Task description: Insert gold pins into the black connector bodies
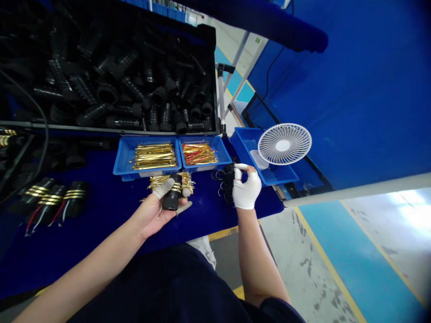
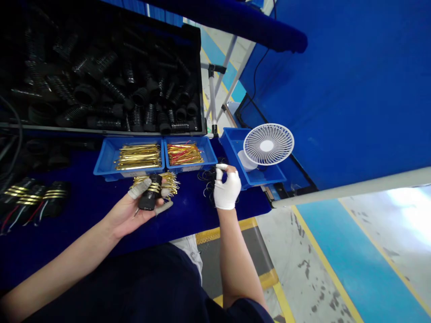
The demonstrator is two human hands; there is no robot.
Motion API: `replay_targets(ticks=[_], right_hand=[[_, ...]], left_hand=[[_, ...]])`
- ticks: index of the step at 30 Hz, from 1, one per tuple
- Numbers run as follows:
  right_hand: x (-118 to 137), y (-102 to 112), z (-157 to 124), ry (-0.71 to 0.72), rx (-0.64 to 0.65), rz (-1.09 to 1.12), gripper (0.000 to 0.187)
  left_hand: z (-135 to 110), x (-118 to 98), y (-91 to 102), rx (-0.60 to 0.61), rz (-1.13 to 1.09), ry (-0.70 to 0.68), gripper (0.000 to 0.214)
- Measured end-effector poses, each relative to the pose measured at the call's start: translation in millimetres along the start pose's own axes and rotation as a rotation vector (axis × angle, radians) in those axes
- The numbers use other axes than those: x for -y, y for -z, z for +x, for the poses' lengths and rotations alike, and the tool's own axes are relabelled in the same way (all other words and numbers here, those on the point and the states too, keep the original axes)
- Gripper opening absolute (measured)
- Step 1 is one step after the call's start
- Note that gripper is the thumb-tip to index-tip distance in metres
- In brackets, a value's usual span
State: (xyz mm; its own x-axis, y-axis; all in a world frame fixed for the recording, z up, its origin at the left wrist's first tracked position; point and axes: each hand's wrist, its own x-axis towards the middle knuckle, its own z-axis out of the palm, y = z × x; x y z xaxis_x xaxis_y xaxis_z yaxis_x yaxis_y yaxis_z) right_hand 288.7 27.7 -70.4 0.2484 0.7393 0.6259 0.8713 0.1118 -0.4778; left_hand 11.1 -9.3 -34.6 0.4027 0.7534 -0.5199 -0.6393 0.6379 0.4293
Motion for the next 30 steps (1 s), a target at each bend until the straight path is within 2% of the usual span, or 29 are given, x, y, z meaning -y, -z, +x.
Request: replay_targets(ticks=[1,4,6,8,10,12,14,17,21,25,30], right_hand=[[-3.1,2.2,2.7,-0.002,0.018,-0.037,0.02],[-11.2,12.2,11.3,-0.017,0.203,-0.219,0.021],[-9.7,19.7,14.9,-0.017,0.221,-0.264,0.022],[2.9,25.0,12.4,0.022,0.103,-0.153,0.02],[26.5,26.4,1.0,0.052,-0.001,0.076,0.017],[55.1,23.6,-17.4,0.03,0.023,0.331,0.02],[80.0,18.1,-36.5,0.031,0.111,0.509,0.02],[99.7,8.7,-54.3,0.089,0.171,0.569,0.02],[102.1,2.5,-56.8,0.191,0.213,0.537,0.022],[100.0,4.8,-56.0,0.317,0.265,0.467,0.025],[99.0,8.5,-56.3,0.314,0.202,0.484,0.029]], left_hand=[[0.0,-0.2,0.3,-0.001,0.001,-0.017,0.034],[0.7,-1.0,3.2,-0.017,0.002,-0.052,0.029],[1.8,0.3,6.2,-0.035,0.019,-0.064,0.029],[2.9,4.3,8.1,-0.041,0.092,-0.113,0.033],[3.8,10.2,7.7,-0.031,0.215,-0.203,0.044],[4.3,16.2,5.6,-0.011,0.337,-0.295,0.059],[4.4,20.7,3.4,0.016,0.44,-0.375,0.069],[2.9,23.3,2.0,0.051,0.572,-0.453,0.07],[-1.4,21.5,2.0,0.04,0.651,-0.505,0.068],[-2.8,18.9,4.0,-0.002,0.668,-0.535,0.063],[2.2,20.4,11.3,0.042,0.798,-0.608,0.065]])
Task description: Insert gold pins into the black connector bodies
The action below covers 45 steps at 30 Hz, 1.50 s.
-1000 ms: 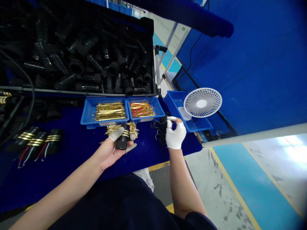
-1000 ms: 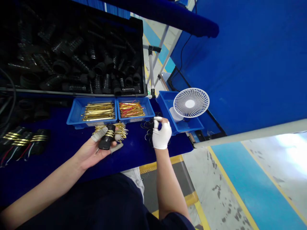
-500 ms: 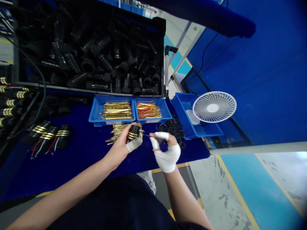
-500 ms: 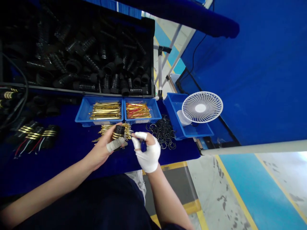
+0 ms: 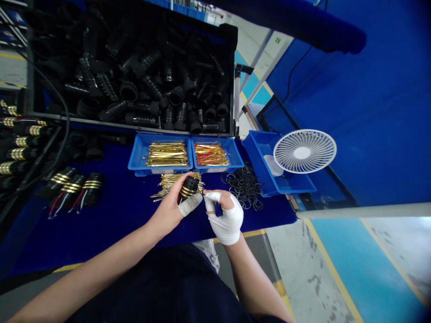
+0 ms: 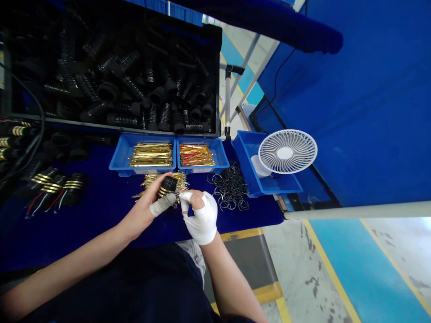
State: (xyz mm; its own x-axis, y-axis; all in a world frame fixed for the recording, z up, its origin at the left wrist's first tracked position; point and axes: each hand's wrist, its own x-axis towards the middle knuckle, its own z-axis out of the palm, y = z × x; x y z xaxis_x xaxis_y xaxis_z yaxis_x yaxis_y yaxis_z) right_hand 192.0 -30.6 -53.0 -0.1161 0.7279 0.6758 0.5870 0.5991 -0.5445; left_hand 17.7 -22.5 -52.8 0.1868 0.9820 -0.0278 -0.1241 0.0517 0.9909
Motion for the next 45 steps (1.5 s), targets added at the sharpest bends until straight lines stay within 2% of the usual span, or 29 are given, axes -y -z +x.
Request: replay_targets(ticks=[4,10,16,18,20,23,25,28,29,31,33,35,36,38,41,43,45], right_hand=[[-0.1,2.2,3.1,0.033,-0.035,0.014,0.031],[1.1,4.4,5.0,0.097,0.058,0.028,0.035],[0.4,2.6,-1.0,0.066,0.062,0.017,0.036],[0.0,1.3,-1.8,-0.041,0.073,0.054,0.032],[-0.4,0.3,-1.4,-0.25,0.072,0.139,0.032],[0.5,-0.2,0.1,-0.51,0.209,0.36,0.045],[2.9,-0.7,1.1,-0.542,0.313,0.488,0.047],[6.9,-3.1,2.9,-0.486,0.31,0.569,0.049],[7.6,-4.0,3.3,-0.463,0.312,0.592,0.049],[7.8,-5.2,3.4,-0.429,0.355,0.654,0.05],[7.0,-4.1,1.6,-0.416,0.391,0.708,0.05],[4.7,0.4,-1.3,-0.419,0.407,0.702,0.045],[2.4,4.2,-2.7,-0.417,0.42,0.654,0.04],[-6.8,14.7,-5.0,-0.414,0.435,0.406,0.029],[-32.9,34.3,-7.7,-0.483,0.472,-0.277,0.025],[-54.0,45.7,-10.0,-0.568,0.53,-0.639,0.026],[-72.3,53.0,-12.8,-0.588,0.568,-0.776,0.023]], left_hand=[[-0.6,2.8,-0.2,0.051,0.059,-0.029,0.066],[-3.4,-1.1,1.1,0.029,0.016,0.021,0.066],[-4.8,-0.2,0.4,0.038,0.056,-0.026,0.065],[-5.3,-2.1,0.1,0.036,0.081,-0.031,0.061],[-6.4,-6.5,0.6,0.06,0.086,-0.021,0.058],[-9.8,-15.0,1.6,0.184,0.021,0.04,0.056],[-13.2,-18.7,1.5,0.235,0.013,0.073,0.056],[-19.1,-17.7,-0.5,0.149,0.034,0.061,0.066],[-20.9,-15.8,-1.4,0.127,0.004,0.093,0.071],[-23.7,-10.9,-3.2,0.153,-0.131,0.256,0.073],[-25.1,-6.0,-4.8,0.281,-0.325,0.514,0.072],[-24.6,-2.6,-6.4,0.415,-0.523,0.716,0.077],[-23.7,-1.9,-7.4,0.45,-0.603,0.769,0.077],[-20.7,-2.6,-9.8,0.402,-0.696,0.78,0.072],[-14.6,-8.3,-12.2,0.229,-0.729,0.733,0.06],[-10.4,-13.1,-11.5,0.19,-0.751,0.731,0.054],[-6.7,-16.5,-9.7,0.166,-0.779,0.726,0.045]])
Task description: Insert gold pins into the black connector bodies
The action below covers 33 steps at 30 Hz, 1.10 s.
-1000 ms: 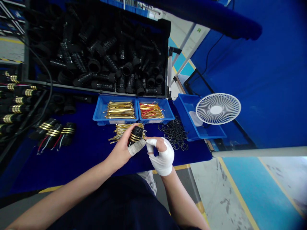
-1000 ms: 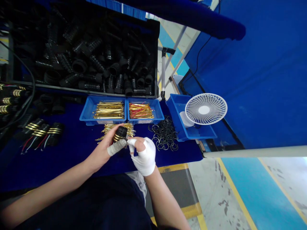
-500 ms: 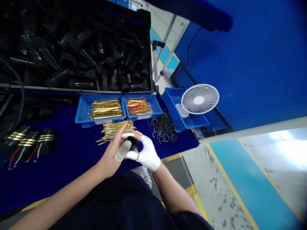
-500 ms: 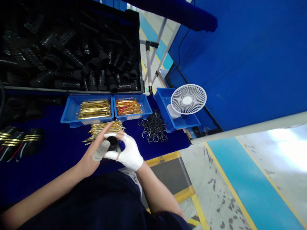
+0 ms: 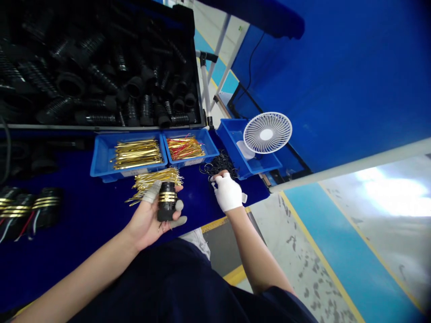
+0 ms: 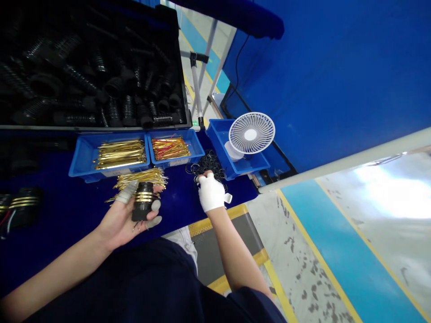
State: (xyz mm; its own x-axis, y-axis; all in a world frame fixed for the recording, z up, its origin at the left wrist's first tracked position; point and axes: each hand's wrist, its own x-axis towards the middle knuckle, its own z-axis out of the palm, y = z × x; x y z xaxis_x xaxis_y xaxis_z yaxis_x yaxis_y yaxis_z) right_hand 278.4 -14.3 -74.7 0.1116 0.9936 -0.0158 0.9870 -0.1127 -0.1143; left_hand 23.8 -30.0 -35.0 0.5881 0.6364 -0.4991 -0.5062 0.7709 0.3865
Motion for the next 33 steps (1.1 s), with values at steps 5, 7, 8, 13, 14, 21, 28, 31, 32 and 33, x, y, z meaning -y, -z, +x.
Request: replay_targets(ticks=[5,7,8,13,14,21,28,31,32,33], right_hand=[[-17.1,-6.0,15.8,0.122,-0.205,0.214,0.022],[-19.6,-1.6,22.0,0.155,-0.217,0.251,0.021],[-20.6,1.5,24.7,0.153,-0.206,0.229,0.022],[-16.2,18.0,30.3,0.126,-0.394,0.194,0.023],[-11.7,20.5,29.7,0.16,-0.466,0.261,0.017],[47.9,26.9,7.7,0.398,-0.527,0.74,0.009],[86.5,5.1,-18.0,0.577,-0.424,0.861,0.011],[87.2,4.5,-19.8,0.64,-0.39,0.831,0.023],[87.0,5.8,-20.1,0.653,-0.361,0.827,0.026],[86.9,7.3,-20.5,0.651,-0.328,0.834,0.027]], left_hand=[[3.0,-3.3,1.1,-0.079,-0.016,-0.031,0.025],[4.3,-2.5,2.6,-0.081,-0.009,-0.042,0.023],[4.8,-2.3,3.6,-0.08,-0.004,-0.051,0.023],[6.1,-3.5,8.9,-0.106,0.033,-0.119,0.026],[6.3,-3.4,9.5,-0.113,0.042,-0.141,0.026],[7.2,6.8,7.0,-0.157,0.286,-0.348,0.061],[7.3,11.5,10.9,-0.095,0.61,-0.584,0.078],[6.7,9.9,13.7,-0.078,0.652,-0.593,0.078],[6.9,9.3,14.6,-0.082,0.668,-0.609,0.077],[7.4,8.7,15.5,-0.094,0.69,-0.628,0.075]])
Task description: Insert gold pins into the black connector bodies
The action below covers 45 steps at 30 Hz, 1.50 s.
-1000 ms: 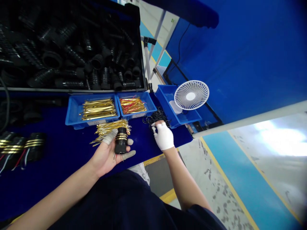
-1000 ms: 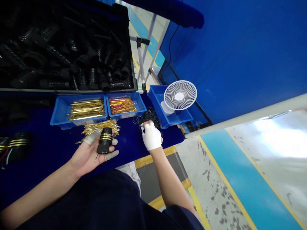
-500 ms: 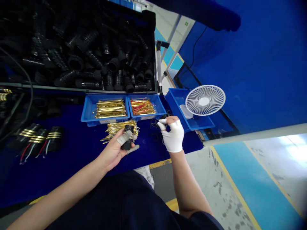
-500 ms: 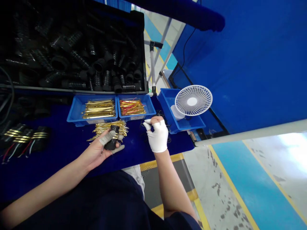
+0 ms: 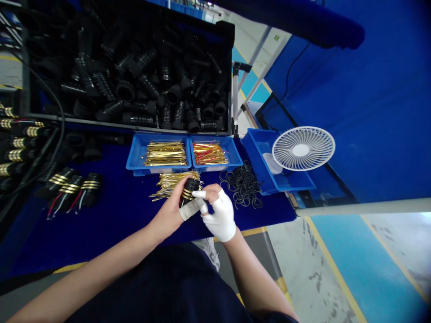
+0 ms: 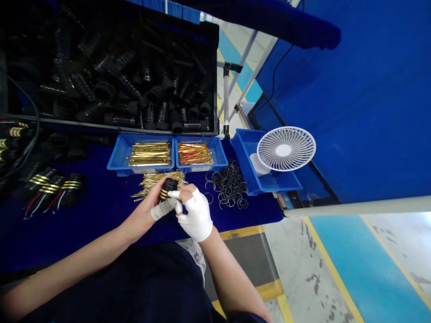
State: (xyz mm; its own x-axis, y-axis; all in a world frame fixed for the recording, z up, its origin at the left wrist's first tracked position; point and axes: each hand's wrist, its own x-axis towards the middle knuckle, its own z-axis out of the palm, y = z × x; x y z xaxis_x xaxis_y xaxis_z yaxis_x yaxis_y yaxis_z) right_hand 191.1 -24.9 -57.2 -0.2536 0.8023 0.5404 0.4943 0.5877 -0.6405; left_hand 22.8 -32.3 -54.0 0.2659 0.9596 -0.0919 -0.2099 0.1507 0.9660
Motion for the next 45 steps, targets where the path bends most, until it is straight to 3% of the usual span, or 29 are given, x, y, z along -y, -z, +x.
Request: replay_targets(ticks=[4,7,10,13,15,19,21,23,26,28,31,35,38,45], right_hand=[[2.6,1.0,0.2,-0.256,-0.039,0.138,0.01],[1.6,0.0,-1.6,-0.467,0.002,0.279,0.024],[3.3,-0.5,-1.5,-0.496,0.148,0.429,0.045],[8.9,-1.7,2.3,-0.422,0.133,0.437,0.049],[12.5,-2.4,5.4,-0.388,0.148,0.46,0.045],[11.8,2.8,6.2,-0.371,0.238,0.51,0.04],[3.3,10.9,2.7,-0.361,0.266,0.394,0.029],[-12.7,21.3,-2.8,-0.394,0.241,0.1,0.018],[-43.6,33.8,-12.3,-0.557,0.215,-0.474,0.022],[-58.2,36.3,-16.7,-0.634,0.261,-0.666,0.021],[-56.9,31.9,-17.1,-0.494,0.273,-0.529,0.018],[-21.7,19.9,-10.2,-0.223,0.061,-0.224,0.01],[1.0,10.4,-8.5,-0.131,-0.038,-0.219,0.005],[5.3,2.1,-17.1,0.045,0.03,-0.297,0.012]], left_hand=[[2.3,-2.0,2.4,-0.049,0.081,-0.015,0.062],[0.4,-10.5,4.0,0.055,0.03,0.047,0.061],[-5.0,-19.1,5.2,0.168,0.062,0.076,0.062],[-11.1,-18.6,3.9,0.06,0.151,0.007,0.07],[-14.2,-12.5,1.9,0.048,0.056,0.123,0.07],[-15.5,-0.1,-1.8,0.267,-0.388,0.557,0.079],[-13.2,0.3,-3.0,0.256,-0.546,0.602,0.074],[-9.8,-3.4,-3.8,0.15,-0.614,0.582,0.061],[-5.3,-10.1,-3.5,0.035,-0.631,0.577,0.042],[-3.8,-12.0,-2.8,0.008,-0.606,0.556,0.034],[-3.9,-11.1,-3.7,-0.04,-0.5,0.481,0.043],[-6.2,-7.8,-7.3,-0.088,-0.313,0.363,0.074],[-8.1,-2.4,-5.6,-0.065,-0.229,0.265,0.08],[-5.3,13.4,6.4,-0.029,0.02,0.064,0.079]])
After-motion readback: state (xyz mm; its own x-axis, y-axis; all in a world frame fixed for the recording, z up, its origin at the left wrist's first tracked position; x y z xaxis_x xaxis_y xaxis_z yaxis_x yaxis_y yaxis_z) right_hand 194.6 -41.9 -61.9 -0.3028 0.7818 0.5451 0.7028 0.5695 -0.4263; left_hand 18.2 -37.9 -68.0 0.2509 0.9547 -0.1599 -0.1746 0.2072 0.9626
